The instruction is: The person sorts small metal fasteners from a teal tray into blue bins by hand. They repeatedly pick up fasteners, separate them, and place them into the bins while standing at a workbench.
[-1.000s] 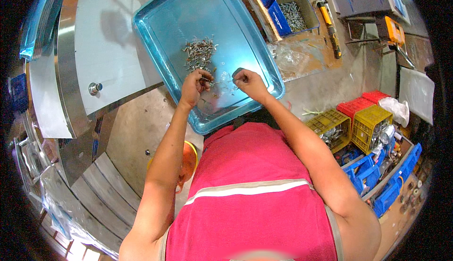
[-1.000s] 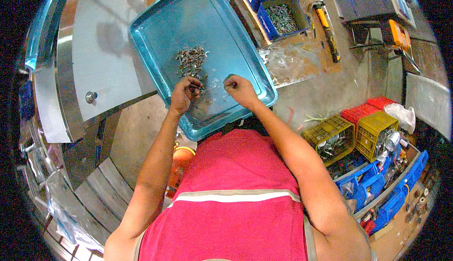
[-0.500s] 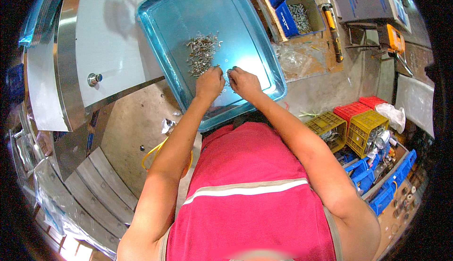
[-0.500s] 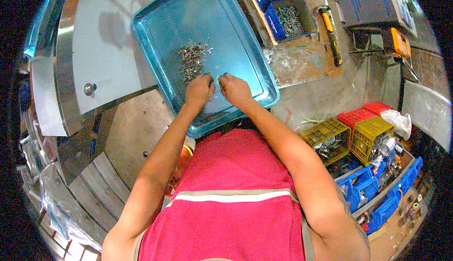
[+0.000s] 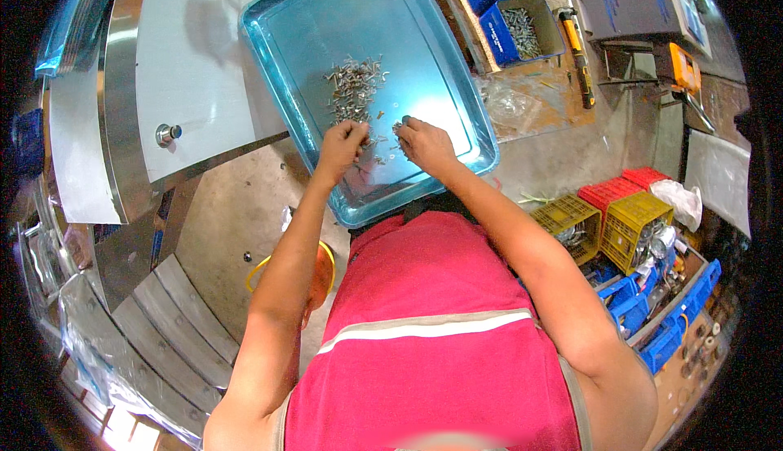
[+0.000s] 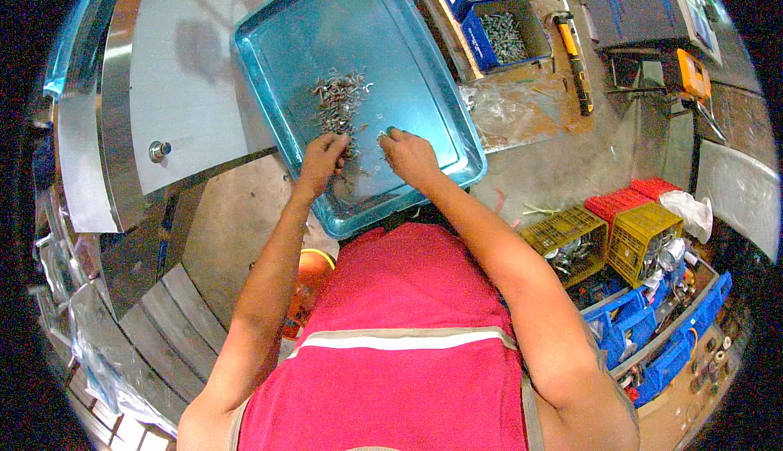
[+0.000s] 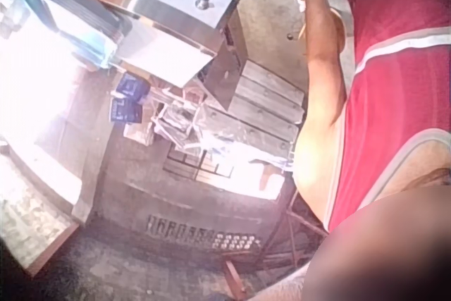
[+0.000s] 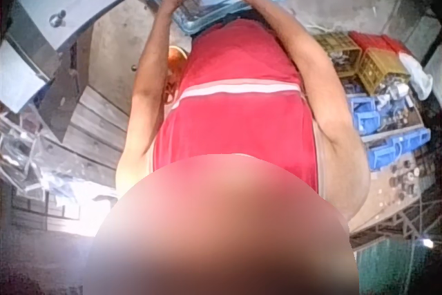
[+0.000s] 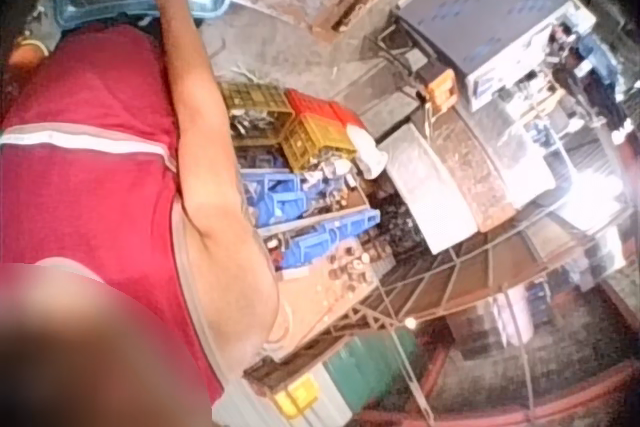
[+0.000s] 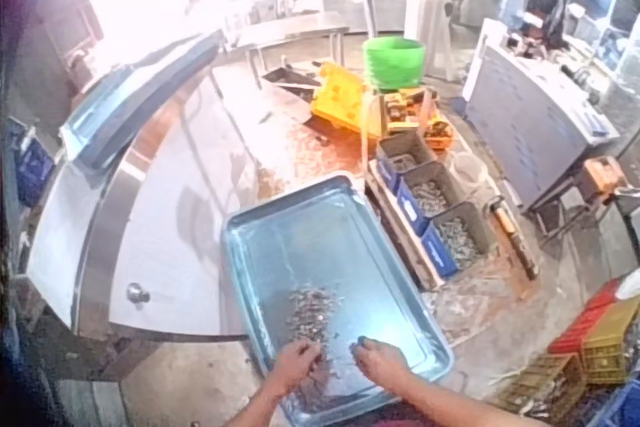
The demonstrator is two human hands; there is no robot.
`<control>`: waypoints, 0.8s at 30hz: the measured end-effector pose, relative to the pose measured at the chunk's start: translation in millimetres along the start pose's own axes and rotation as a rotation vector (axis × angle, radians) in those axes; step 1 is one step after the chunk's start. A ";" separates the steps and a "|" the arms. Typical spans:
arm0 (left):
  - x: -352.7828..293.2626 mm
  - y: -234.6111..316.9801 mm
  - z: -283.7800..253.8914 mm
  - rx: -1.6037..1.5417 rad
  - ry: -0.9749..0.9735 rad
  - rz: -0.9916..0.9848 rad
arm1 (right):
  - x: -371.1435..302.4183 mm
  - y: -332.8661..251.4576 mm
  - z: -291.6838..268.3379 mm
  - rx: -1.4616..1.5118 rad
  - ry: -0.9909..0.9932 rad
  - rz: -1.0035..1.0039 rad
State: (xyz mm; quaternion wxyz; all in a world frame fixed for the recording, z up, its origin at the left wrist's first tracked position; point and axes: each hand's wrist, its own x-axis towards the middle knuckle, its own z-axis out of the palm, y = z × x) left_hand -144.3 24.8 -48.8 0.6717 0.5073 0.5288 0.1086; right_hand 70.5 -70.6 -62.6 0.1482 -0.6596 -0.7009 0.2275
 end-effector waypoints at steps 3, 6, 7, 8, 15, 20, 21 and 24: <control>3.5 -1.3 13.2 0.597 0.062 0.322 | 2.5 -1.2 9.7 -0.006 0.015 0.031; 8.4 -6.5 26.5 0.958 0.057 0.492 | 5.5 -2.4 16.4 -0.057 0.033 0.025; 11.1 -7.6 29.5 1.003 0.037 0.476 | 5.5 -2.3 17.2 -0.056 0.031 0.050; 13.8 -8.3 31.9 1.053 0.009 0.451 | 4.8 -1.5 16.8 -0.058 -0.003 0.101; 27.9 -3.3 39.9 1.296 -0.076 0.496 | -13.2 20.0 -4.7 0.465 0.241 0.373; 28.8 -7.4 51.9 1.389 0.018 0.645 | -7.1 21.7 -5.0 0.451 0.246 0.496; 28.3 -9.9 52.3 1.419 0.046 0.689 | -4.5 22.1 -4.8 0.457 0.288 0.487; 27.9 -19.6 51.5 1.452 0.112 0.779 | 1.9 22.4 -1.8 0.510 0.384 0.453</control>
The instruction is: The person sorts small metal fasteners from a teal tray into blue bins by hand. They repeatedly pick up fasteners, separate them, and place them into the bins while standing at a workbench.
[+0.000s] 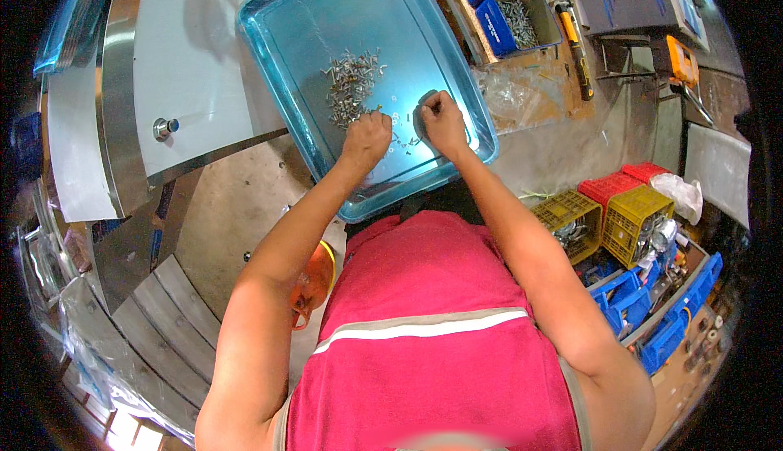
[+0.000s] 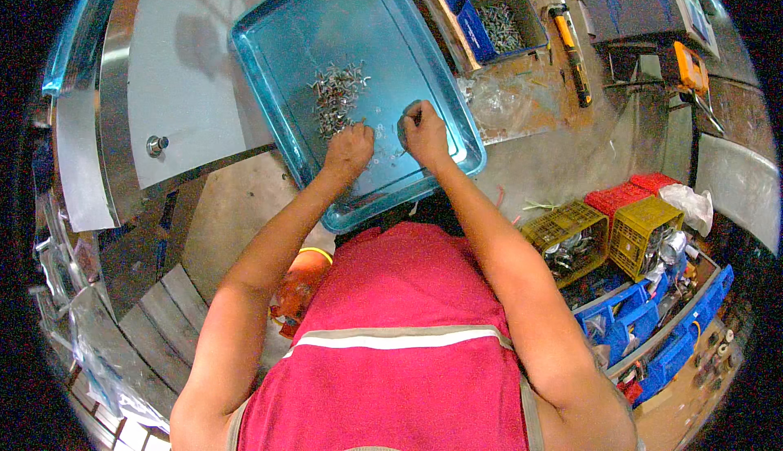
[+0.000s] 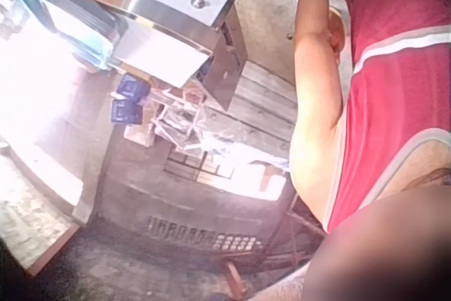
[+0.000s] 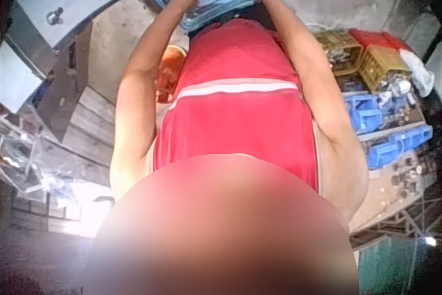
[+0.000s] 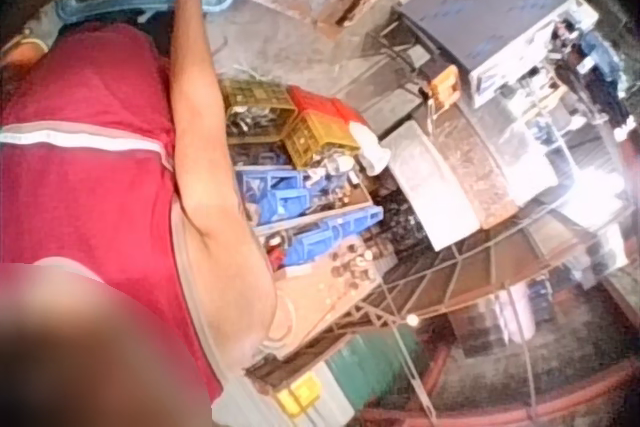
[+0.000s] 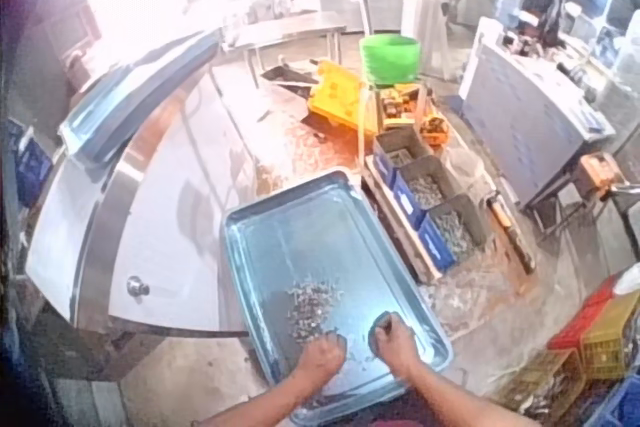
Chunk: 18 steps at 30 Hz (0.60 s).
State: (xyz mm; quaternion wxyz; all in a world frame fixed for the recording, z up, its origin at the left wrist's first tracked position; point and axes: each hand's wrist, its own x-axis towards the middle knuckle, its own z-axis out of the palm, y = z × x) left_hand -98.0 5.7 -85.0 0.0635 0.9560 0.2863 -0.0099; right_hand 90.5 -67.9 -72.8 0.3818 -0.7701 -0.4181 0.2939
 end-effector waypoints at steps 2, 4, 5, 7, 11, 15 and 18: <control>-0.3 -0.3 4.5 -0.011 -0.010 -0.009 | 2.4 2.3 1.2 0.065 0.021 0.031; 1.6 -0.5 4.2 -0.045 -0.034 -0.054 | 3.1 7.2 -2.5 0.291 -0.101 0.257; 4.3 -1.1 1.2 -0.073 -0.056 -0.093 | 3.6 9.6 -4.1 0.427 -0.183 0.336; 8.1 -1.4 -11.4 -0.200 -0.099 -0.242 | 5.3 15.0 -10.4 0.795 -0.322 0.545; 4.9 9.5 -54.6 -0.661 -0.085 -0.513 | 1.4 14.2 -5.2 1.000 -0.408 0.726; 3.8 34.2 -82.8 -0.899 -0.035 -0.360 | -7.8 1.8 15.9 1.198 -0.458 0.897; -1.8 27.7 -84.9 -1.065 0.042 -0.639 | -4.9 -1.4 15.6 0.943 -0.410 0.747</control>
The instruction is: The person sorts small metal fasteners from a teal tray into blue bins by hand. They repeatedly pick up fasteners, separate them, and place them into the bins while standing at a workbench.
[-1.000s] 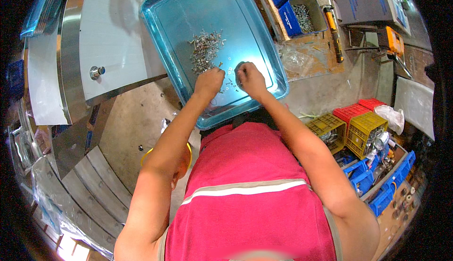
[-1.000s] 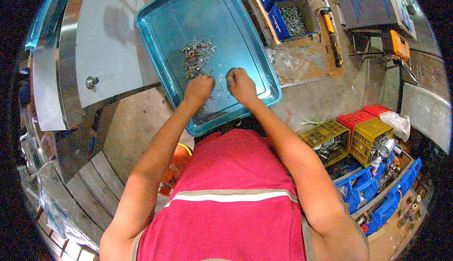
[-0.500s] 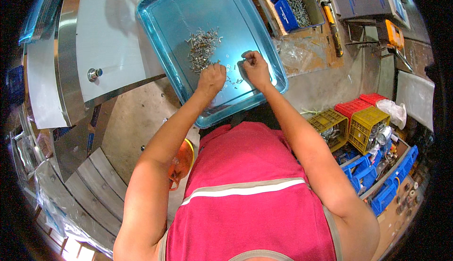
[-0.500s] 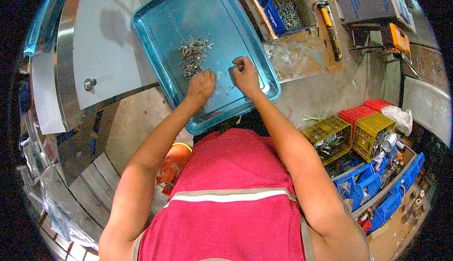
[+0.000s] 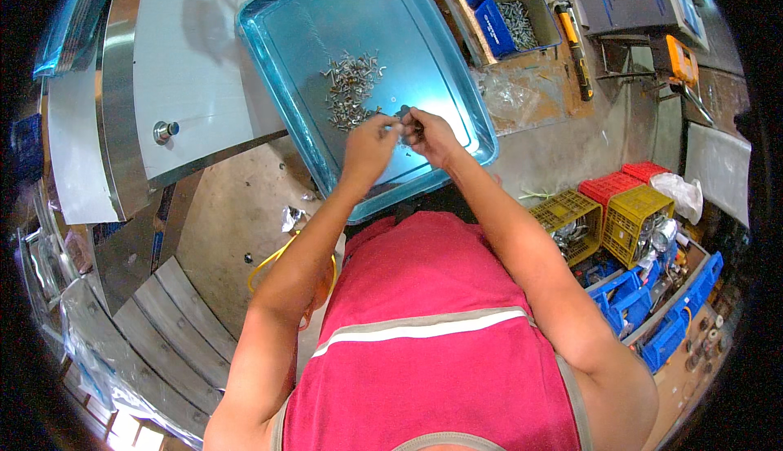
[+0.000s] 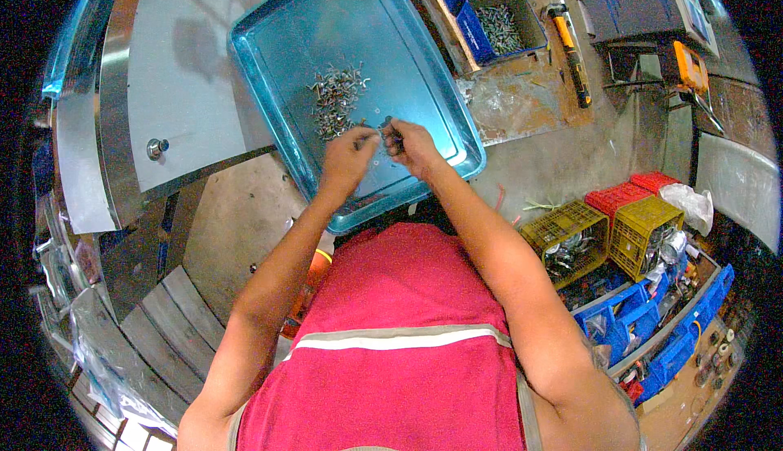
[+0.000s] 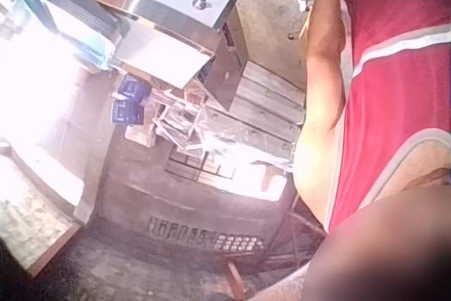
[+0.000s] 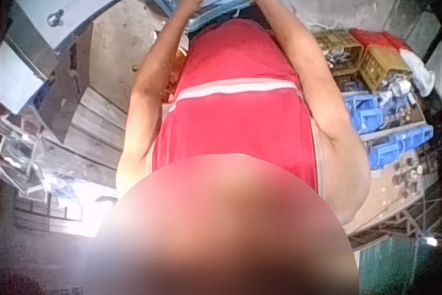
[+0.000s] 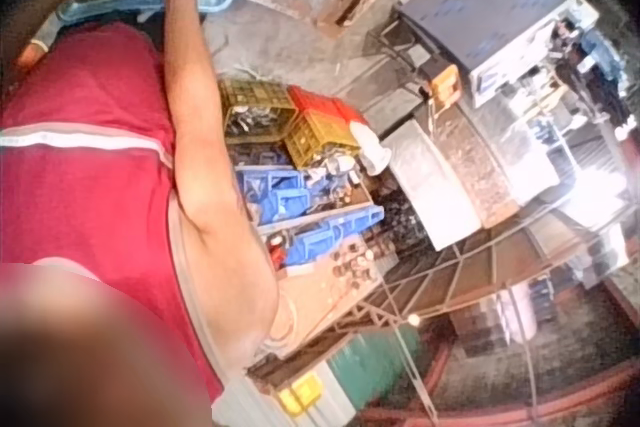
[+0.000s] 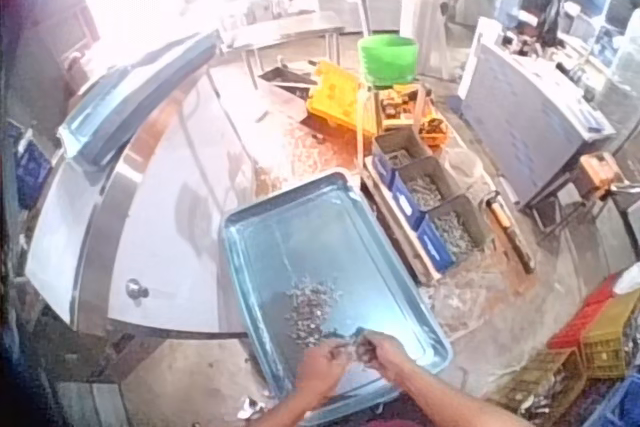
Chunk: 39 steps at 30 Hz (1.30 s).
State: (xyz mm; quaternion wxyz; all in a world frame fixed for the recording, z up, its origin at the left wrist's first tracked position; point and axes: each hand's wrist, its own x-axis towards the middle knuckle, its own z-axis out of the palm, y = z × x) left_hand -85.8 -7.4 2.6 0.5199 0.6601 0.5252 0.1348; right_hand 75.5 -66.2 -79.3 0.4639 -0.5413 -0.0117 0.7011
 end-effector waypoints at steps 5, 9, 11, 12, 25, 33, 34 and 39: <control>4.9 -39.6 -10.9 0.414 -0.050 0.095 | -6.7 -16.5 -5.9 -1.093 0.175 -0.476; 8.7 -65.5 10.6 0.623 -0.190 0.208 | -4.7 -26.3 1.7 -1.544 0.140 -0.658; 13.0 -72.9 17.8 0.664 -0.221 0.221 | -0.6 -29.4 5.4 -1.649 0.098 -0.675; 14.8 -74.5 20.1 0.687 -0.223 0.224 | 0.6 -29.1 6.4 -1.674 0.081 -0.663; 1.0 4.8 7.6 0.046 -0.167 0.304 | -13.2 -10.9 -13.5 0.333 -0.128 0.111; 31.3 -57.6 5.8 0.716 -0.261 0.459 | -45.4 -70.2 -35.1 -0.034 -0.382 -0.065; 32.2 -63.7 8.8 0.783 -0.325 0.453 | -51.0 -76.5 -37.7 -0.077 -0.387 -0.092; 43.0 -74.8 14.3 0.875 -0.381 0.622 | -66.3 -88.8 -44.7 -0.190 -0.277 -0.193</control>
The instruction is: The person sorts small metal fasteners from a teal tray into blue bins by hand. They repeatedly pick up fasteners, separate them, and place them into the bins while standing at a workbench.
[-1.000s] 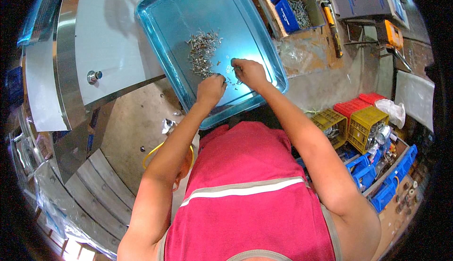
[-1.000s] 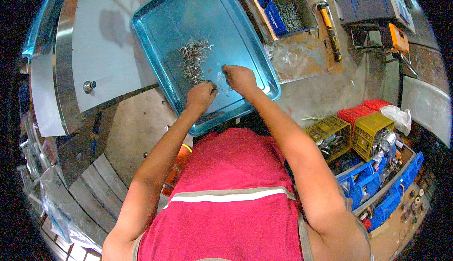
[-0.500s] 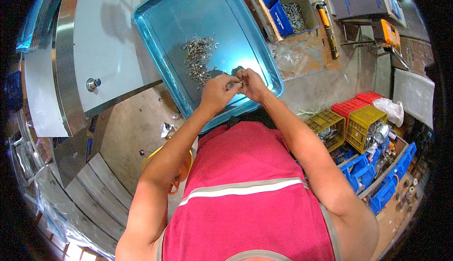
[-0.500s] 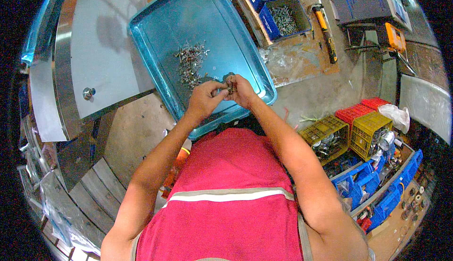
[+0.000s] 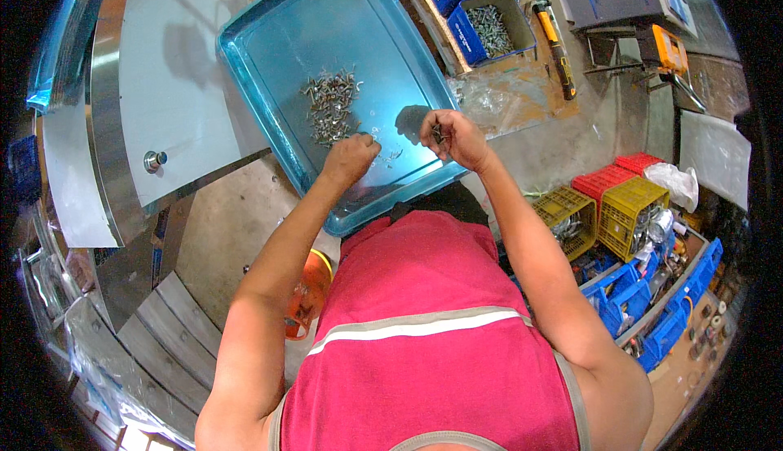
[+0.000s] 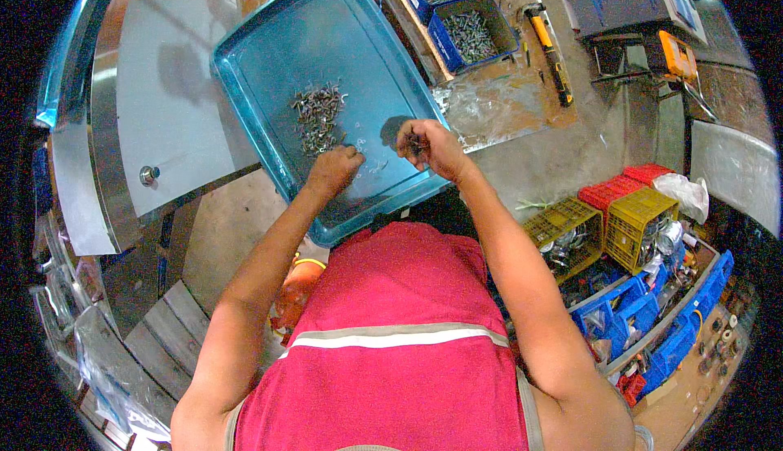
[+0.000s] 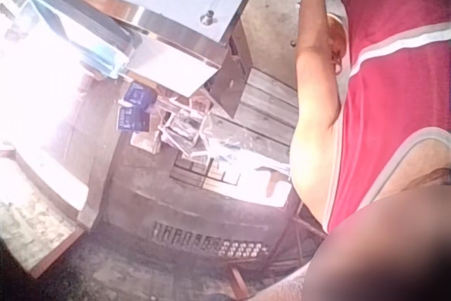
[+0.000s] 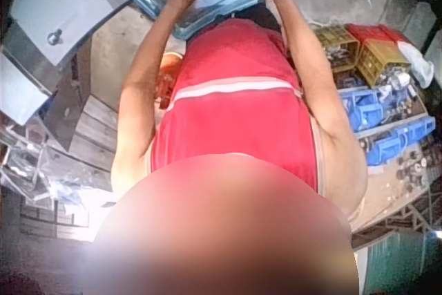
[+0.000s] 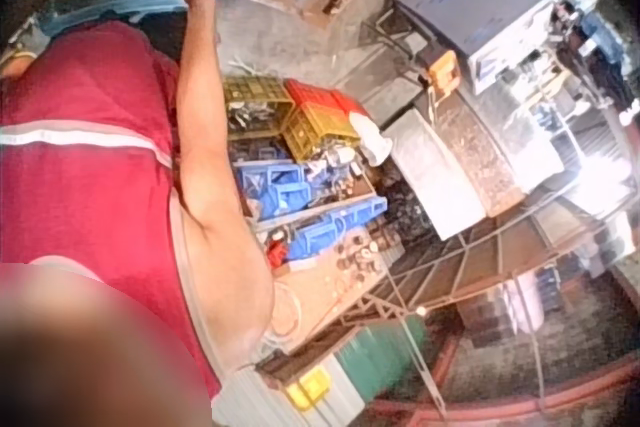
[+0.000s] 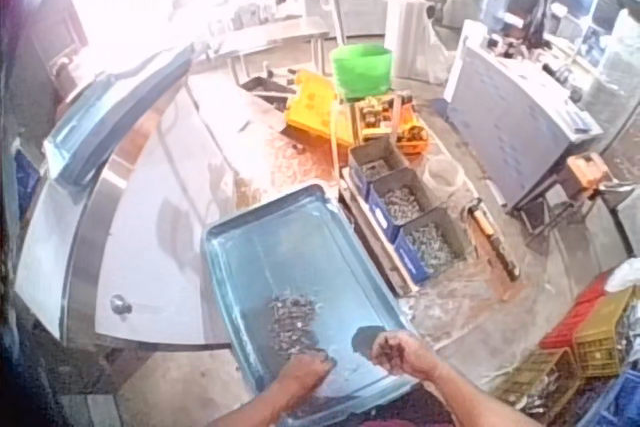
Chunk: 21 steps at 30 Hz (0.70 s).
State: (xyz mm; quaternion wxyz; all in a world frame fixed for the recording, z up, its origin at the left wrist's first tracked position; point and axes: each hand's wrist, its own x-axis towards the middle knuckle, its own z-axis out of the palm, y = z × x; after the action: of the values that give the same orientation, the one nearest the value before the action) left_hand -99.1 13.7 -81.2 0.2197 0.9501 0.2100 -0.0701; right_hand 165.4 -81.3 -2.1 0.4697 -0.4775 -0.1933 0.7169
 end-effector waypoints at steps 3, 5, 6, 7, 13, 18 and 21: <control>6.3 4.4 -9.3 -0.053 0.029 -0.032 | 4.4 10.8 0.9 -0.200 0.133 0.116; 11.9 15.8 -21.3 -0.206 0.092 -0.126 | 9.3 24.6 2.4 -0.301 0.182 0.208; 13.4 26.6 -27.3 -0.327 0.133 -0.199 | 11.9 34.4 5.1 -0.253 0.196 0.234; 15.3 37.1 -34.0 -0.448 0.172 -0.272 | 15.1 44.0 7.6 -0.210 0.218 0.270; 21.6 69.1 -52.2 -0.531 0.122 -0.400 | 30.3 74.7 1.3 -0.001 0.212 0.235; 11.6 69.2 -22.7 -0.252 0.021 -0.454 | 26.2 76.4 -5.8 -0.719 0.139 -0.139; 13.5 68.5 -4.9 -0.266 0.037 -0.495 | 24.9 75.5 -1.0 -0.914 0.117 -0.156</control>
State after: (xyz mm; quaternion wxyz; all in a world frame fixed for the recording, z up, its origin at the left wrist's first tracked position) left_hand -57.3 -35.0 -53.3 0.3149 0.8339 0.4470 -0.0760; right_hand 126.8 -96.7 -69.9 0.2739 -0.6590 -0.4978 0.4928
